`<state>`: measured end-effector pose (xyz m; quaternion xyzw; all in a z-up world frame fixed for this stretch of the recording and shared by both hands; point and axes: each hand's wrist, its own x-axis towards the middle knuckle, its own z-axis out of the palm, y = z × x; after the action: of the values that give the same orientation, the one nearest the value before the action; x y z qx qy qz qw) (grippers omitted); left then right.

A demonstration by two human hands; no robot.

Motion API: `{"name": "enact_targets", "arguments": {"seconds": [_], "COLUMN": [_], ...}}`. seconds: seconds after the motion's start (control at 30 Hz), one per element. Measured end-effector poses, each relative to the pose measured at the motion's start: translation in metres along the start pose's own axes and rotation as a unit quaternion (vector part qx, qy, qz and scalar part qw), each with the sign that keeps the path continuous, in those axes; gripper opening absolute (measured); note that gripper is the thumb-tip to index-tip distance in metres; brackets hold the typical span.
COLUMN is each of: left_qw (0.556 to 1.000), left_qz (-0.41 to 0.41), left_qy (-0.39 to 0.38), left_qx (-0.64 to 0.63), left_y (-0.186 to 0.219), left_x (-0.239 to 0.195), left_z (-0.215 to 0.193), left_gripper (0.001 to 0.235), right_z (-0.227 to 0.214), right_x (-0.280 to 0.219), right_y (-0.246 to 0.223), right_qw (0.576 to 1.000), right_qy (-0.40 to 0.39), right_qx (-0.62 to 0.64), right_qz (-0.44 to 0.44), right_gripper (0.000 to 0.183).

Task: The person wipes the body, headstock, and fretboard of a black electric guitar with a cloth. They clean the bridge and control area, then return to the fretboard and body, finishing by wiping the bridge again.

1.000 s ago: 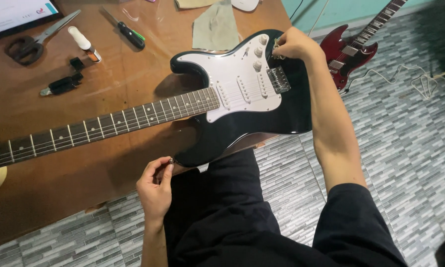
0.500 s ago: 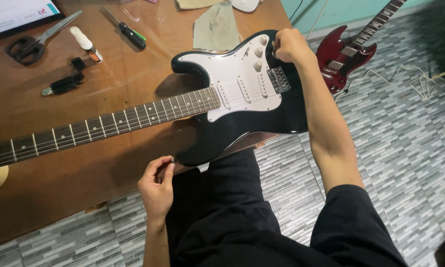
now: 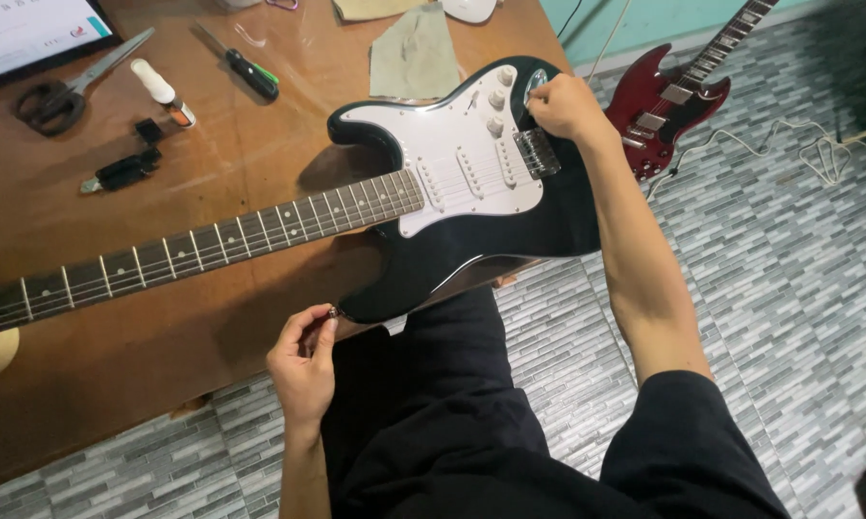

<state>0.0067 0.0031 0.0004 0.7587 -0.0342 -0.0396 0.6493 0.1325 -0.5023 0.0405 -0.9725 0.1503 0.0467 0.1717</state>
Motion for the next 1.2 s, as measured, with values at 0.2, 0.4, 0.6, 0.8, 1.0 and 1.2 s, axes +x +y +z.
{"name": "enact_targets", "arguments": {"seconds": [0.2,0.4,0.6,0.8,1.0,1.2], "left_qw": [1.0,1.0,1.0,1.0,1.0,1.0], "left_qz": [0.006,-0.009,-0.018,-0.004,-0.009,-0.008], "left_qy": [-0.001,0.0,-0.004,0.011,0.005,0.005], "left_qx": [0.005,0.008,0.004,0.005,-0.014,0.007], "left_y": [-0.002,0.001,-0.003,0.0,0.0,0.003], "left_x": [0.0,0.0,0.0,0.0,-0.001,0.0], "left_z": [0.0,0.0,0.0,0.003,0.004,0.003], "left_gripper": [0.016,0.016,0.016,0.014,0.015,0.016], "right_z": [0.0,0.014,0.03,0.02,0.011,0.012], "right_x": [0.009,0.028,0.027,0.034,0.042,0.043], "right_y": [0.011,0.037,0.031,0.032,0.014,0.032], "right_qw": [0.996,0.994,0.977,0.996,0.995,0.97], "right_qy": [0.036,0.104,0.208,0.053,0.092,0.14], "right_qx": [0.077,-0.011,0.044,-0.053,-0.025,0.178], "right_qz": [0.006,-0.009,0.023,-0.051,0.027,0.084], "right_gripper": [0.018,0.025,0.018,0.027,0.023,0.011]}}
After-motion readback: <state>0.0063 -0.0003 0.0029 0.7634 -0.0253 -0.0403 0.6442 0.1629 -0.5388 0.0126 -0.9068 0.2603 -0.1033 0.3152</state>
